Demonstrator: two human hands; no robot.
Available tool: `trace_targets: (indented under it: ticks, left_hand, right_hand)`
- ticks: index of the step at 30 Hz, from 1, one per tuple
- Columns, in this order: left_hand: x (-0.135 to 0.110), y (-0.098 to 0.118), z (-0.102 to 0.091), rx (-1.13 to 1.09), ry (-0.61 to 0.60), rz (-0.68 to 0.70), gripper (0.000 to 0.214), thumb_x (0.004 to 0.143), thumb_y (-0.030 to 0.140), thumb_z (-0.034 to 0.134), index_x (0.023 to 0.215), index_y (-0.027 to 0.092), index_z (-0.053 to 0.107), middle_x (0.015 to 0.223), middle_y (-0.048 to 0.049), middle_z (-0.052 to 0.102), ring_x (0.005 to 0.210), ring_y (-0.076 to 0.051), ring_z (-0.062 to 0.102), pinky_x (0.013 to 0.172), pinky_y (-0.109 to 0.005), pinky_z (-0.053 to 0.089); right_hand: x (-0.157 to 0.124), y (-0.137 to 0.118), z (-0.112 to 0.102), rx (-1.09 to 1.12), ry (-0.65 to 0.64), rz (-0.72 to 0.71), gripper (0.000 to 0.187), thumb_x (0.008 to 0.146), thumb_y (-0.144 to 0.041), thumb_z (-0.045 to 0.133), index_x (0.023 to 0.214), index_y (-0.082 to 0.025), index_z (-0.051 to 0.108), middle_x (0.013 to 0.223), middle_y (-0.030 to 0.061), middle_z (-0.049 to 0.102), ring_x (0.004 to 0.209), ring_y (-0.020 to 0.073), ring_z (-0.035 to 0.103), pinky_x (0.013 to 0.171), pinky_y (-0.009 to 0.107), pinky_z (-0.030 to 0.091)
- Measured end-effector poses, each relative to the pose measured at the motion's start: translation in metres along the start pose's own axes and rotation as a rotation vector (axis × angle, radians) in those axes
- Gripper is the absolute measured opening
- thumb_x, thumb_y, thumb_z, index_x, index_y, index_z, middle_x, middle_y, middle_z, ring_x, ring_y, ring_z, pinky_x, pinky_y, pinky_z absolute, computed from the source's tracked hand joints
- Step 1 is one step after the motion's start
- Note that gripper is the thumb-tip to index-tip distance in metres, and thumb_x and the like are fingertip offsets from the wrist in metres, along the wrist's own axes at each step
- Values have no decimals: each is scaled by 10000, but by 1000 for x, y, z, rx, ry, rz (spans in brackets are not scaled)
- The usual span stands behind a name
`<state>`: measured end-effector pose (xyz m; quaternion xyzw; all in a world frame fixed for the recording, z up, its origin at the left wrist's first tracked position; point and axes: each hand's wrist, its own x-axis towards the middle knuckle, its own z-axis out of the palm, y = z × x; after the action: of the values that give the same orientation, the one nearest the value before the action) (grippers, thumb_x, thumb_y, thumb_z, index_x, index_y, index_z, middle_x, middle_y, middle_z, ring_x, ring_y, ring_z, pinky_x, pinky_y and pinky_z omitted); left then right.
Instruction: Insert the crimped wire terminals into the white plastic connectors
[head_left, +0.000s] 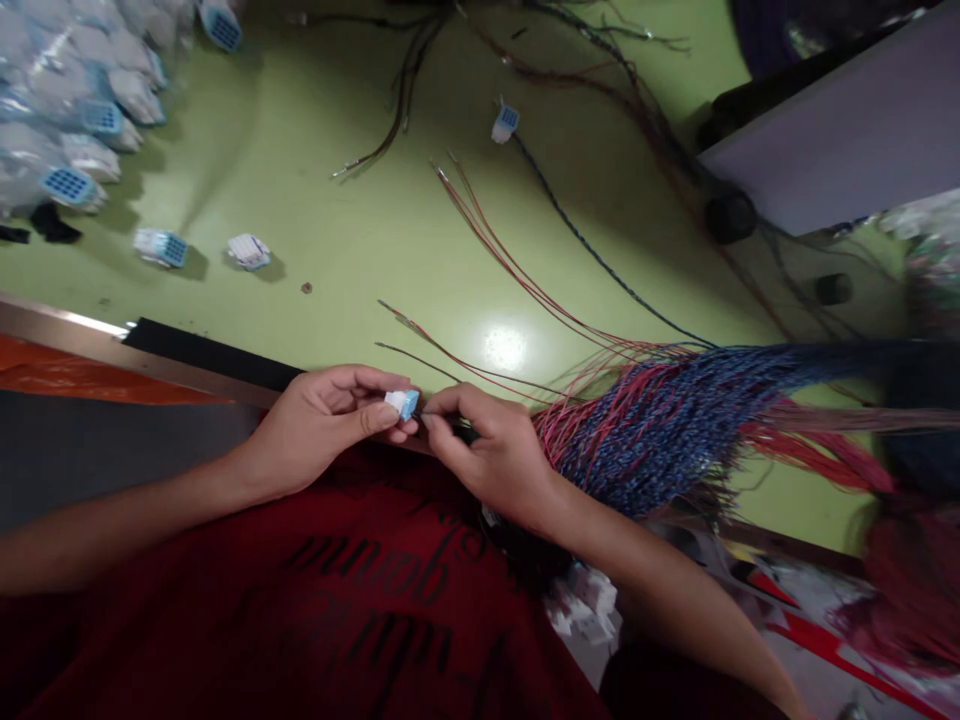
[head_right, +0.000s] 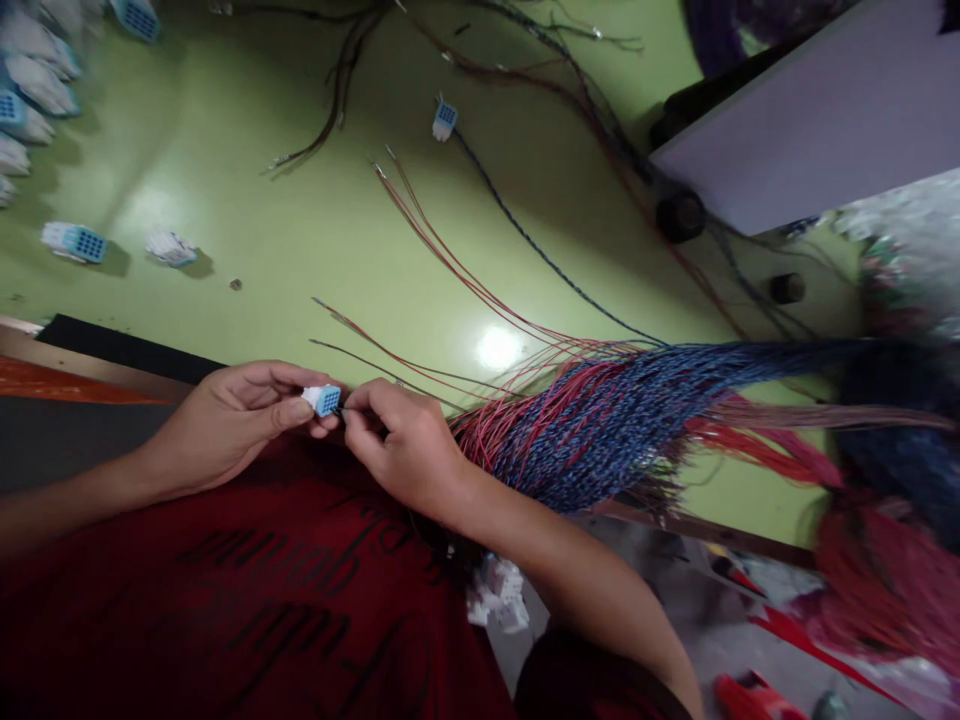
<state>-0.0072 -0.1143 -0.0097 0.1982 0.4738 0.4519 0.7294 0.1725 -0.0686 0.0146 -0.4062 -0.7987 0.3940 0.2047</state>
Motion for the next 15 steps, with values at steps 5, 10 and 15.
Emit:
trace_targets:
  ticks: [5, 10, 15]
  left_hand:
    - [2, -1, 2, 43, -1, -9, 186, 743, 155, 752, 925, 132, 721, 760, -27, 749, 683, -130, 699, 714, -261, 603]
    - [2, 0, 0, -3, -2, -13, 171, 766, 160, 738, 936, 144, 719, 769, -22, 756, 699, -124, 707, 723, -242, 601]
    - [4, 4, 1, 5, -24, -21, 154, 765, 118, 725, 917, 142, 722, 739, -8, 752, 671, -101, 699, 700, -206, 595]
  right_hand:
    - [1, -2, 2, -36, 18, -14, 122, 827, -113, 531, 731, -160, 590, 655, -13, 658, 572, 65, 575, 544, 174, 425]
    - [3, -2, 0, -36, 1, -22, 124, 828, -117, 537, 724, -156, 593, 641, -15, 647, 558, 63, 568, 534, 172, 421]
    - [5, 0, 5, -13, 2, 0, 135, 821, -102, 540, 704, -150, 587, 632, -16, 645, 544, 54, 554, 512, 168, 403]
